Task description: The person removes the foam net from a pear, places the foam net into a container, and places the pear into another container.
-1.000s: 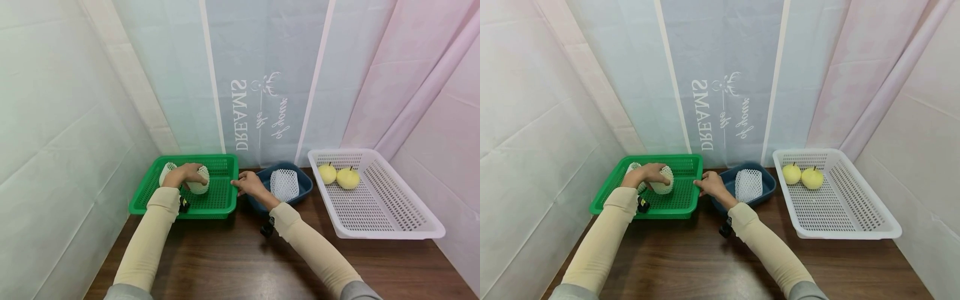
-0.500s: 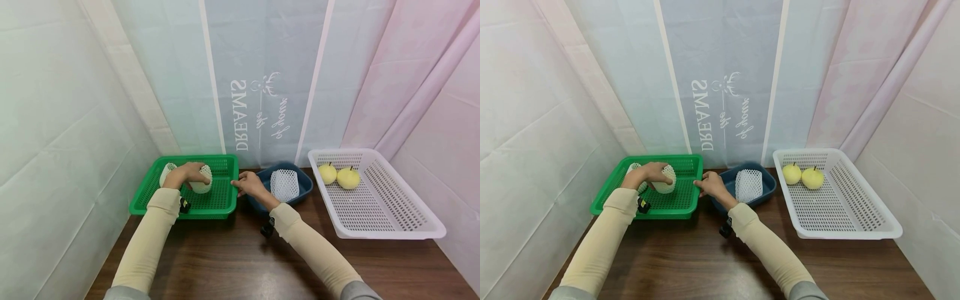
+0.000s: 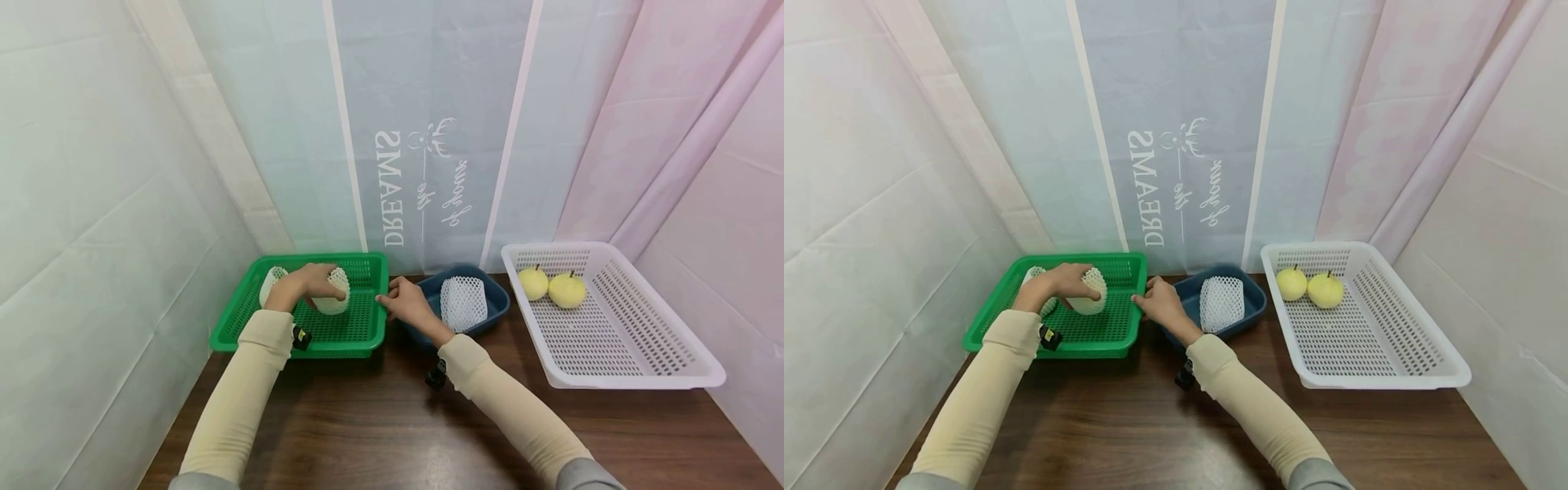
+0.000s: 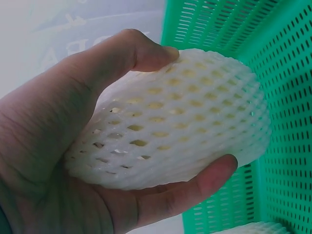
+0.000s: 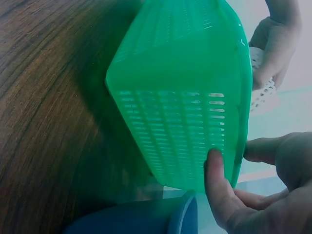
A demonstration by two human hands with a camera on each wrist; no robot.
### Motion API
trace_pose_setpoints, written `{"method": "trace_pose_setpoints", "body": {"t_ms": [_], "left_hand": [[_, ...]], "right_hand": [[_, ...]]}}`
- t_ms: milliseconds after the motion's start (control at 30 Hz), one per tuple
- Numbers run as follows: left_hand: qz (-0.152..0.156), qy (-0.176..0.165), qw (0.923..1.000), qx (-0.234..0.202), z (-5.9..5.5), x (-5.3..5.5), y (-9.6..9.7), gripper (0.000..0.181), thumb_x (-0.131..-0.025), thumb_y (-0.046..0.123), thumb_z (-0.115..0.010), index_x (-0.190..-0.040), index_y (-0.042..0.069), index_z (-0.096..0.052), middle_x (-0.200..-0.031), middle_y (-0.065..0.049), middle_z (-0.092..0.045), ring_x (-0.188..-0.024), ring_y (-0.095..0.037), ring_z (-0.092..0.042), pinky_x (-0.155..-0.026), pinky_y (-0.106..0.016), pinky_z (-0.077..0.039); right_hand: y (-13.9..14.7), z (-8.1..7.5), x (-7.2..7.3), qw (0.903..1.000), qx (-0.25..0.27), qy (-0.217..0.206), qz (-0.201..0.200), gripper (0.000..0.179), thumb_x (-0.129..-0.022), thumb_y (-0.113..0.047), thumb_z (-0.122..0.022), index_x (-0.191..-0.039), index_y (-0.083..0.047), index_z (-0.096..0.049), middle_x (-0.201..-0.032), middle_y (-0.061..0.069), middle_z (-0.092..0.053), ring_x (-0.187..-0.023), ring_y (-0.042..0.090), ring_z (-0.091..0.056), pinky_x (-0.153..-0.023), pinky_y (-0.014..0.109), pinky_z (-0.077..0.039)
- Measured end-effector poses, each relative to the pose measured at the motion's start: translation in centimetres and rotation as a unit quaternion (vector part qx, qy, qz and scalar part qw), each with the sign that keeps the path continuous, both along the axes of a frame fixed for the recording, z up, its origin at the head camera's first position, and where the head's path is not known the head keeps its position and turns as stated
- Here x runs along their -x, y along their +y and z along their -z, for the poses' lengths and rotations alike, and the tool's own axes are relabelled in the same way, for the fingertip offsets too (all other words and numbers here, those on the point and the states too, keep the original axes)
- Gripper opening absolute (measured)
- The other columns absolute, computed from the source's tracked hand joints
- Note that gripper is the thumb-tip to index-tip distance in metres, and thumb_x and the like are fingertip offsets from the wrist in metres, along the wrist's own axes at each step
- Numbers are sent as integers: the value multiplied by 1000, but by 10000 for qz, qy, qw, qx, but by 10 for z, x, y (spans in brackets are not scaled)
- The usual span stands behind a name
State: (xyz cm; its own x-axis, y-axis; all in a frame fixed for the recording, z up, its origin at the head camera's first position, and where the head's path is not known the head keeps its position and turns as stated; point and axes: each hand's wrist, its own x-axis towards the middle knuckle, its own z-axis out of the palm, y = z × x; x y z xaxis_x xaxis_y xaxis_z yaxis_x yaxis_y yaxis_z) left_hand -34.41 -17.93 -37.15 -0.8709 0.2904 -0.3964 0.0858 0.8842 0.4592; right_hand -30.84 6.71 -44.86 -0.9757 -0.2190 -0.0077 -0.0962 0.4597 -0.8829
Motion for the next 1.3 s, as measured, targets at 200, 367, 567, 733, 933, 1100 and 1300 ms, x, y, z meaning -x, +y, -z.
{"method": "trace_pose_setpoints", "body": {"t_ms": [200, 367, 567, 733, 933, 1100, 1300], "left_hand": [[163, 77, 9998, 18, -3, -4, 2, 92, -100, 40, -70, -171, 7, -21, -171, -28, -28, -140, -46, -55, -75, -40, -65], [274, 80, 9996, 8, -8, -6, 7, 91, -101, 41, -69, -170, 6, -21, -172, -27, -28, -141, -45, -54, -76, -40, -65], [437, 179, 9989, 70, -16, -11, 14, 92, -101, 42, -69, -170, 5, -22, -170, -28, -31, -134, -42, -61, -73, -39, -65], [501, 258, 9983, 114, -22, -14, 21, 92, -100, 43, -70, -170, 7, -23, -169, -26, -34, -128, -40, -65, -71, -38, -65], [564, 276, 9979, 183, -27, -18, 29, 91, -101, 43, -70, -170, 8, -23, -170, -25, -33, -129, -38, -65, -71, -37, -65], [593, 296, 9977, 168, -32, -22, 35, 91, -100, 42, -71, -170, 8, -24, -170, -26, -32, -130, -40, -63, -70, -37, -65], [624, 302, 9976, 88, -34, -25, 39, 90, -100, 42, -71, -170, 10, -25, -168, -25, -36, -125, -39, -65, -72, -37, -65]], "right_hand": [[-3, -3, -6, 9946, -739, 716, 138, 47, -105, -26, -71, -139, 4, -59, -126, 19, -61, -103, 30, -64, -88, 46, -57], [-6, -9, -11, 9889, -1013, 1068, 189, 51, -103, -31, -72, -141, 0, -59, -131, 19, -59, -111, 32, -59, -93, 49, -53], [-9, -16, -16, 9857, -1157, 1229, -9, 56, -101, -32, -76, -145, -4, -58, -144, 18, -56, -132, 37, -52, -102, 53, -52], [-13, -18, -19, 9858, -1092, 1257, -193, 61, -98, -30, -80, -147, -5, -56, -148, 18, -53, -138, 38, -49, -108, 55, -50], [-16, -19, -23, 9854, -1005, 1348, -261, 65, -96, -31, -83, -148, -5, -55, -148, 18, -52, -137, 38, -50, -107, 55, -51], [-16, -20, -26, 9865, -911, 1331, -278, 69, -94, -34, -84, -150, -5, -53, -148, 18, -52, -135, 38, -51, -107, 56, -51], [-16, -19, -27, 9862, -780, 1432, -302, 70, -93, -33, -86, -149, -7, -53, -146, 16, -54, -132, 37, -55, -106, 54, -52]]}}
